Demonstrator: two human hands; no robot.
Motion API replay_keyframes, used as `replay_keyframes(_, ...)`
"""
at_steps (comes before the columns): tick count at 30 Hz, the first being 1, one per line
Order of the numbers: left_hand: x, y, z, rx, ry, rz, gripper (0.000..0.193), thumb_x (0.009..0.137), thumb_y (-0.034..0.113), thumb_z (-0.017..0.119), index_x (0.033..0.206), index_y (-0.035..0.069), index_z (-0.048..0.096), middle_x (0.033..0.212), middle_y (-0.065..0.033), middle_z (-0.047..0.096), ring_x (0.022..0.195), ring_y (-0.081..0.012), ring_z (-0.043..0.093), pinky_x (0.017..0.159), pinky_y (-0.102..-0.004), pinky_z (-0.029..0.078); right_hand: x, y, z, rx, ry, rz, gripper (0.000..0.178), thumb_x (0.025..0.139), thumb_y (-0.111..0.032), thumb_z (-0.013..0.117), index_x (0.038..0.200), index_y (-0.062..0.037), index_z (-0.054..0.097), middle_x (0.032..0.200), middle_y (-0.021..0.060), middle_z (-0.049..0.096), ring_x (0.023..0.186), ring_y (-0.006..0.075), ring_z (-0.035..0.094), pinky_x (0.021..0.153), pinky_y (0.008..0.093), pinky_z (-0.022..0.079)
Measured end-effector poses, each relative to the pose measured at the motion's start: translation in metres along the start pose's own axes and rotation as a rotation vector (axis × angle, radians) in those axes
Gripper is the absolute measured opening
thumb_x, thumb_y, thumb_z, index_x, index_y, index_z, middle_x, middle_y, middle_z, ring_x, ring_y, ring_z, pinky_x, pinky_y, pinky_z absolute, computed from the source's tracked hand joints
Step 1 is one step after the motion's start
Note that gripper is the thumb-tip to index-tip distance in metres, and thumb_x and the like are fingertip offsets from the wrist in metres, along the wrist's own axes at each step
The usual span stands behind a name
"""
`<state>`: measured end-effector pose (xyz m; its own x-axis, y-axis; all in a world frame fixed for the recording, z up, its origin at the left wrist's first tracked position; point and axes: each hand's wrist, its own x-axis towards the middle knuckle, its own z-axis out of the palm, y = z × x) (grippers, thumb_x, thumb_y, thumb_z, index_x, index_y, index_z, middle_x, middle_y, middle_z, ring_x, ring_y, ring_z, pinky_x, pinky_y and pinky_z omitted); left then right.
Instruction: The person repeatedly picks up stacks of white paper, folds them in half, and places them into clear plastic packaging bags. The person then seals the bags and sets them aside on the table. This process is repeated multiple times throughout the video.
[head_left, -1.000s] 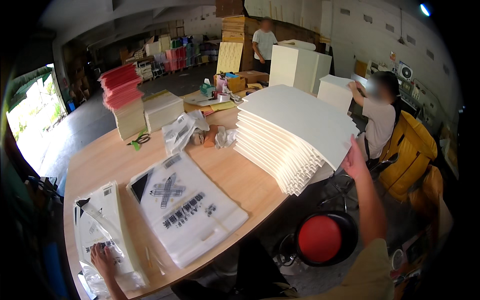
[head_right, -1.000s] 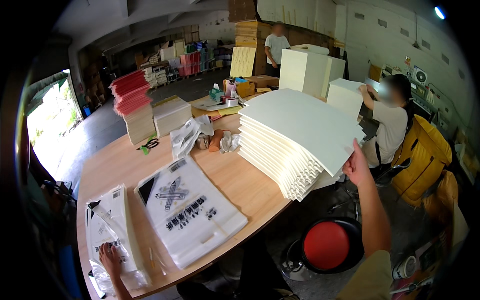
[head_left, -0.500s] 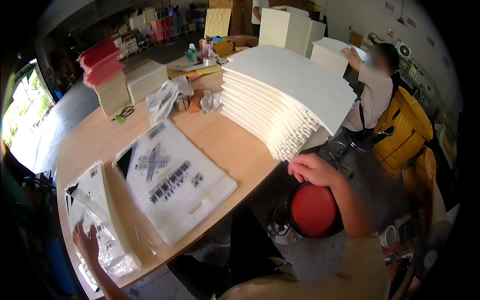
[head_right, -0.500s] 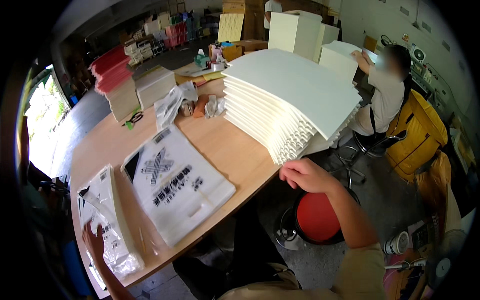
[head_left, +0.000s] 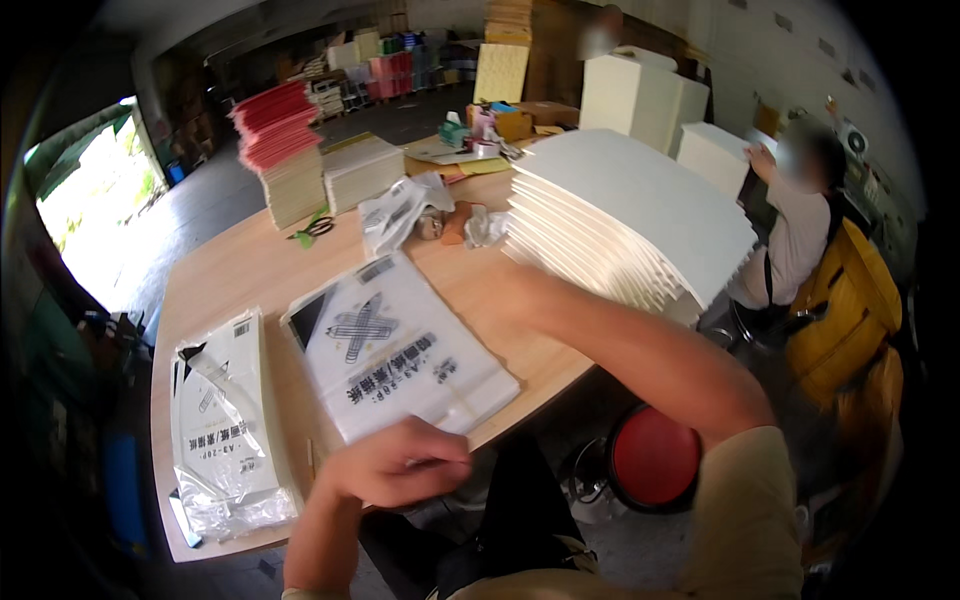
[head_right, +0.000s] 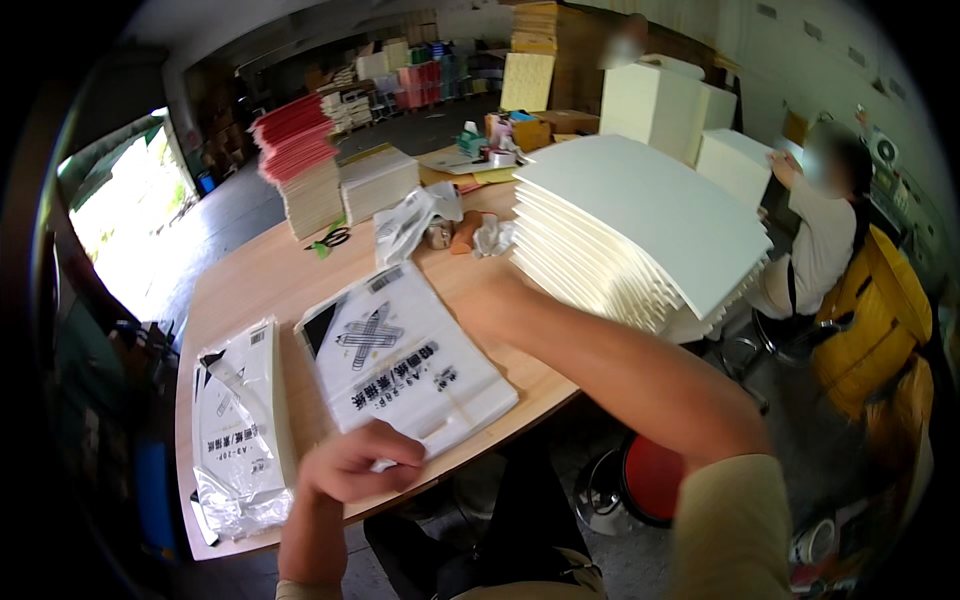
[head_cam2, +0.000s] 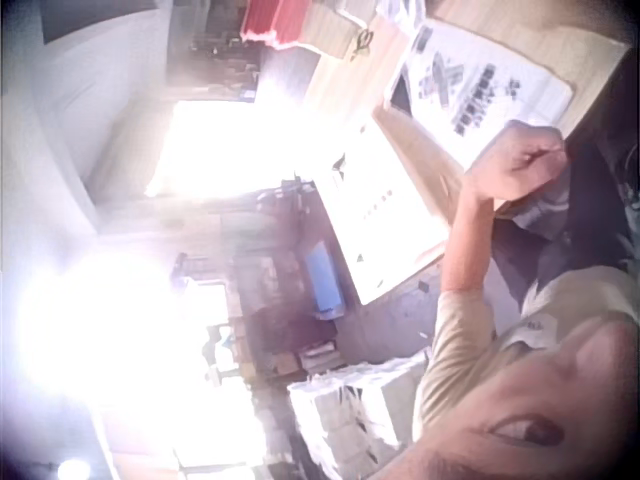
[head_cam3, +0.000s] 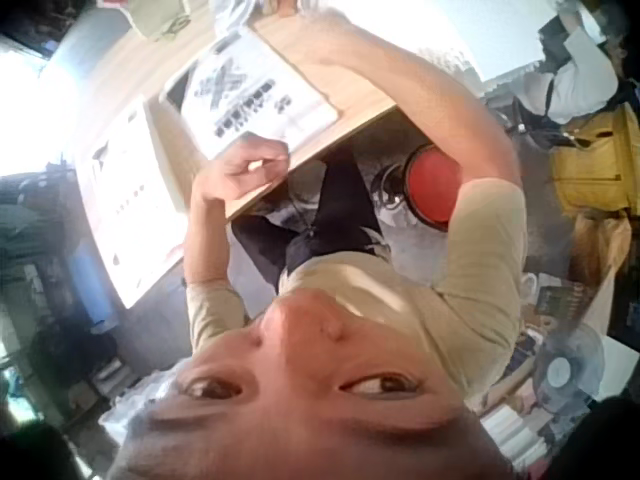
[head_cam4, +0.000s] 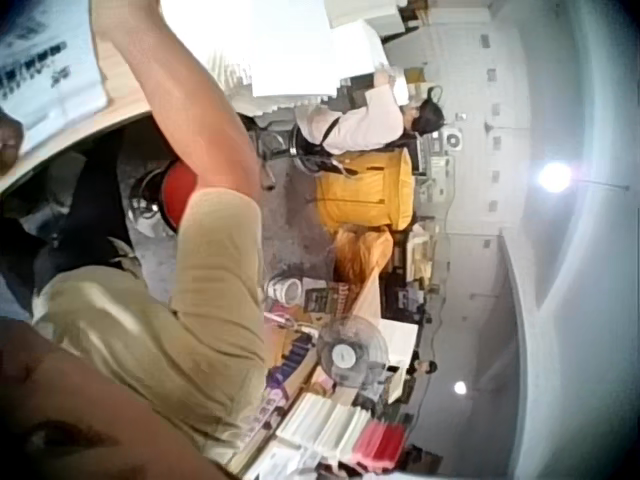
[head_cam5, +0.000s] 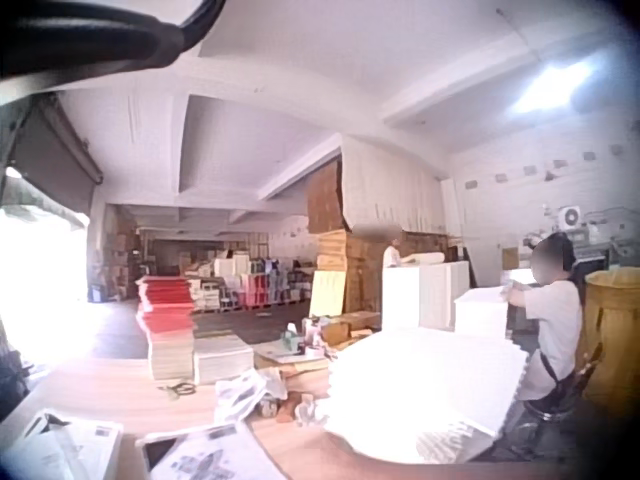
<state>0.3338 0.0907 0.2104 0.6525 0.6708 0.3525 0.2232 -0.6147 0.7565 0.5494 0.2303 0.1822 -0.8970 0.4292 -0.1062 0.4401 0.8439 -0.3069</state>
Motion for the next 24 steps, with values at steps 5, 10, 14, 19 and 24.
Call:
replay_keyframes(5, -0.006, -0.041, -0.017, -0.371, 0.633, -0.038, 0.023, 0.092, 0.016, 0.055, 0.072, 0.005, 0.051, 0.060, -0.0039, 0.050, 0.052, -0.0157, 0.046, 0.051, -0.0317, 0.035, 0.049, 0.008, -0.082, -0.031, -0.132, -0.083, 0.024, 0.094, -0.016, 0.059, 0.112, -0.0039, 0.069, 0.088, 0.0078, 0.073, 0.082, 0.0215, 0.070, 0.071, 0.0350, 0.055)
replay_keyframes(10, -0.018, -0.071, 0.028, -0.858, 0.724, -0.344, 0.034, 0.102, 0.018, 0.051, 0.069, 0.010, 0.046, 0.061, 0.0052, 0.040, 0.051, -0.0046, 0.032, 0.047, -0.0255, 0.025, 0.025, -0.026, -0.142, -0.191, 0.200, 0.192, 0.021, 0.096, -0.019, 0.055, 0.095, -0.0051, 0.071, 0.090, 0.0116, 0.072, 0.080, 0.0250, 0.069, 0.072, 0.0388, 0.053)
replay_keyframes(14, -0.025, -0.095, 0.030, -0.621, 0.693, -0.316, 0.034, 0.103, 0.016, 0.048, 0.070, 0.009, 0.047, 0.058, 0.0058, 0.039, 0.051, -0.0045, 0.032, 0.047, -0.0241, 0.025, -0.009, -0.041, -0.106, 0.187, 0.142, -0.034, 0.022, 0.096, -0.021, 0.053, 0.095, -0.0049, 0.068, 0.086, 0.0124, 0.069, 0.079, 0.0285, 0.065, 0.075, 0.0384, 0.050)
replay_keyframes(19, -0.032, -0.110, 0.047, -0.526, 0.679, -0.432, 0.036, 0.102, 0.019, 0.056, 0.068, 0.007, 0.052, 0.059, 0.0025, 0.050, 0.053, -0.0050, 0.043, 0.049, -0.0240, 0.034, -0.039, -0.020, -0.096, -0.007, 0.353, 0.227, 0.026, 0.095, -0.025, 0.058, 0.109, -0.0042, 0.065, 0.104, 0.0127, 0.068, 0.102, 0.0292, 0.062, 0.091, 0.0388, 0.046)
replay_keyframes(24, -0.057, -0.141, 0.079, -0.214, 0.626, -0.603, 0.034, 0.100, 0.023, 0.061, 0.072, 0.004, 0.059, 0.062, 0.0017, 0.056, 0.056, -0.0051, 0.049, 0.051, -0.0238, 0.039, -0.076, -0.012, -0.082, -0.195, 0.571, 0.071, 0.058, 0.093, -0.032, 0.065, 0.140, -0.0030, 0.047, 0.145, 0.0140, 0.049, 0.138, 0.0325, 0.041, 0.114, 0.0438, 0.031)
